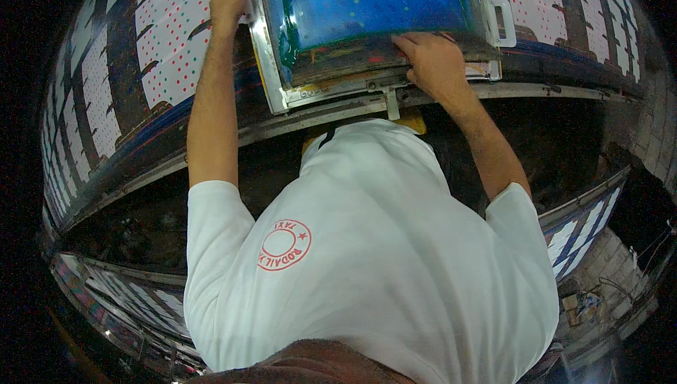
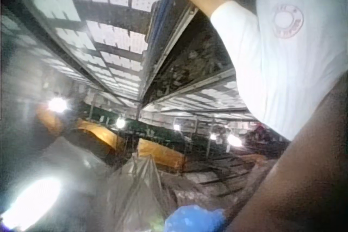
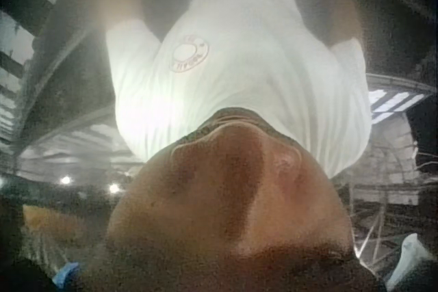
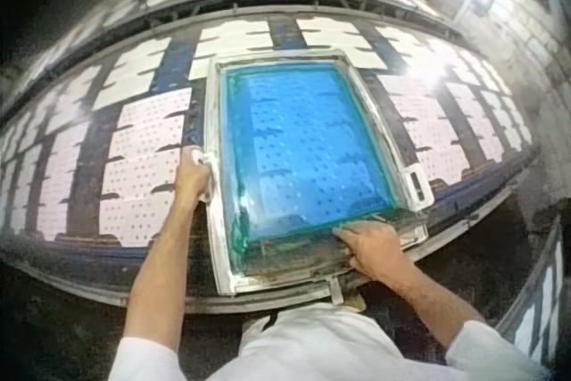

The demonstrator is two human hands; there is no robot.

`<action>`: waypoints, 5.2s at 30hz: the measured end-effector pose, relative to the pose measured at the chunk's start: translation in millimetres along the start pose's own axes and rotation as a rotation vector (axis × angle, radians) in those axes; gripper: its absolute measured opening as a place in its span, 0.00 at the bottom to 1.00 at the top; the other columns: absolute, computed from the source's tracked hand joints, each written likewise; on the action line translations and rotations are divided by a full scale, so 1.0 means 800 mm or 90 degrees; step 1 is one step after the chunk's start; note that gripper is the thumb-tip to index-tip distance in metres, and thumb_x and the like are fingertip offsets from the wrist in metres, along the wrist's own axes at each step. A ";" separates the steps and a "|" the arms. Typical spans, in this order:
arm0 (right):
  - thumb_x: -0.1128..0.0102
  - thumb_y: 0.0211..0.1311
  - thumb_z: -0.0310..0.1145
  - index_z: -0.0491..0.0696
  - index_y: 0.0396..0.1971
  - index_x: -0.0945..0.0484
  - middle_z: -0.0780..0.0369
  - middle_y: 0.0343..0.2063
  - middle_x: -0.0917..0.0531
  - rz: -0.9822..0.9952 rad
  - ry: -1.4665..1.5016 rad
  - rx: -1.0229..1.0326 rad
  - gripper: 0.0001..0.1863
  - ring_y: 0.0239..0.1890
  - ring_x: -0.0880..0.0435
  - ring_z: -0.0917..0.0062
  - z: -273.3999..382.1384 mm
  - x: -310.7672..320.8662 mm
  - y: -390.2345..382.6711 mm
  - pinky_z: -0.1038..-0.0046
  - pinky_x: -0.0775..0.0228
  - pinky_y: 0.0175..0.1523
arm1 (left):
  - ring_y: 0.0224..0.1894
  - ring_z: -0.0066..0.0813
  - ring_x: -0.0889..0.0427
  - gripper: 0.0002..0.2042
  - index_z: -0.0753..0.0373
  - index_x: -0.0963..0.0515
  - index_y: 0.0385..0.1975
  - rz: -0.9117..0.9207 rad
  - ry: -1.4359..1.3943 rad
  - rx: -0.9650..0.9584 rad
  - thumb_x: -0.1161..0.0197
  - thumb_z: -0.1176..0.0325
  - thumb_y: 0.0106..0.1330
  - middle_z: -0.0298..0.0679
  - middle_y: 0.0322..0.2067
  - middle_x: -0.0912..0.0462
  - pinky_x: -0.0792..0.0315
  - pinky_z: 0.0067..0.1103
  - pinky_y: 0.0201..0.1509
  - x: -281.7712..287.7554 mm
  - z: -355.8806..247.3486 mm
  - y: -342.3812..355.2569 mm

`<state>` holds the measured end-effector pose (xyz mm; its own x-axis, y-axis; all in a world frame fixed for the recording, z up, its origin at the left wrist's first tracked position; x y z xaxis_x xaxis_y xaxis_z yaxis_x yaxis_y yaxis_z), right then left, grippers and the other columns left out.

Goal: The person repeatedly pulls a squeegee across a screen-printing frame to apply blue ink onto sheets of paper arranged on a flatbed press. The person repositions the frame between passes and continues the same motion throughout the clip.

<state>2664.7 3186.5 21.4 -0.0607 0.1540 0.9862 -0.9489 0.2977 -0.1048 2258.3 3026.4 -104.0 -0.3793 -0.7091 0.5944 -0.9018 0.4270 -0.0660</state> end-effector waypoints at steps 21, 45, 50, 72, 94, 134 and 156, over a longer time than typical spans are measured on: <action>0.37 0.52 0.33 0.42 0.33 0.13 0.47 0.33 0.13 -0.184 -0.106 0.017 0.12 0.38 0.12 0.54 -0.197 0.025 0.518 0.53 0.19 0.44 | 0.42 0.37 0.16 0.20 0.62 0.23 0.52 -0.013 0.035 0.069 0.31 0.68 0.60 0.46 0.42 0.16 0.23 0.30 0.50 0.009 -0.036 -0.019; 0.38 0.47 0.33 0.41 0.30 0.12 0.46 0.32 0.13 -0.080 -0.054 0.156 0.13 0.38 0.12 0.50 -0.211 0.041 0.513 0.51 0.19 0.44 | 0.44 0.37 0.17 0.19 0.62 0.21 0.51 0.000 0.008 0.072 0.30 0.70 0.59 0.45 0.43 0.16 0.24 0.29 0.51 0.010 -0.029 -0.011; 0.34 0.52 0.33 0.50 0.36 0.12 0.51 0.34 0.11 -0.037 -0.036 0.132 0.10 0.39 0.10 0.53 -0.149 0.033 0.364 0.52 0.16 0.45 | 0.45 0.39 0.16 0.21 0.62 0.21 0.52 0.005 0.018 0.046 0.29 0.68 0.58 0.46 0.45 0.16 0.24 0.31 0.52 0.012 -0.035 -0.014; 0.35 0.48 0.23 0.51 0.50 0.14 0.57 0.43 0.12 0.076 0.023 0.041 0.24 0.47 0.13 0.60 -0.023 0.017 0.018 0.59 0.19 0.50 | 0.55 0.54 0.16 0.27 0.62 0.21 0.54 -0.037 0.095 0.000 0.38 0.44 0.68 0.54 0.50 0.15 0.26 0.38 0.60 0.008 -0.027 -0.007; 0.30 0.64 0.33 0.45 0.44 0.15 0.54 0.38 0.14 -0.122 0.504 -0.229 0.11 0.38 0.13 0.68 -0.245 0.015 -0.118 0.67 0.21 0.44 | 0.16 0.19 0.34 0.14 0.59 0.21 0.43 -0.007 -0.043 0.080 0.50 0.57 0.78 0.30 0.21 0.29 0.37 0.21 0.17 0.013 -0.004 0.008; 0.46 0.77 0.41 0.44 0.54 0.16 0.63 0.36 0.12 -0.365 0.715 -0.417 0.18 0.41 0.16 0.77 -0.714 0.001 -0.155 0.73 0.26 0.52 | 0.20 0.16 0.36 0.18 0.61 0.27 0.63 0.040 -0.124 0.083 0.47 0.61 0.80 0.30 0.24 0.30 0.40 0.19 0.21 -0.241 -0.311 -0.039; 0.49 0.81 0.42 0.49 0.61 0.19 0.64 0.38 0.11 -0.269 0.651 -0.378 0.20 0.43 0.15 0.78 -0.903 -0.028 -0.259 0.70 0.27 0.56 | 0.21 0.16 0.36 0.17 0.62 0.28 0.62 0.031 -0.185 0.065 0.51 0.62 0.81 0.30 0.25 0.30 0.40 0.18 0.21 -0.434 -0.392 -0.141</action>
<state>3086.3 3801.8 -71.2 0.7340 0.5226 0.4338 -0.5331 0.8391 -0.1088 2556.8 3400.8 -51.5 -0.4532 -0.8260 0.3352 -0.8914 0.4171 -0.1774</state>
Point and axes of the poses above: each hand's wrist, its own y-axis towards the middle knuckle, its own x-axis out of the back of the hand, z = x × y, the point moved 2 cm from there along y, towards the middle knuckle
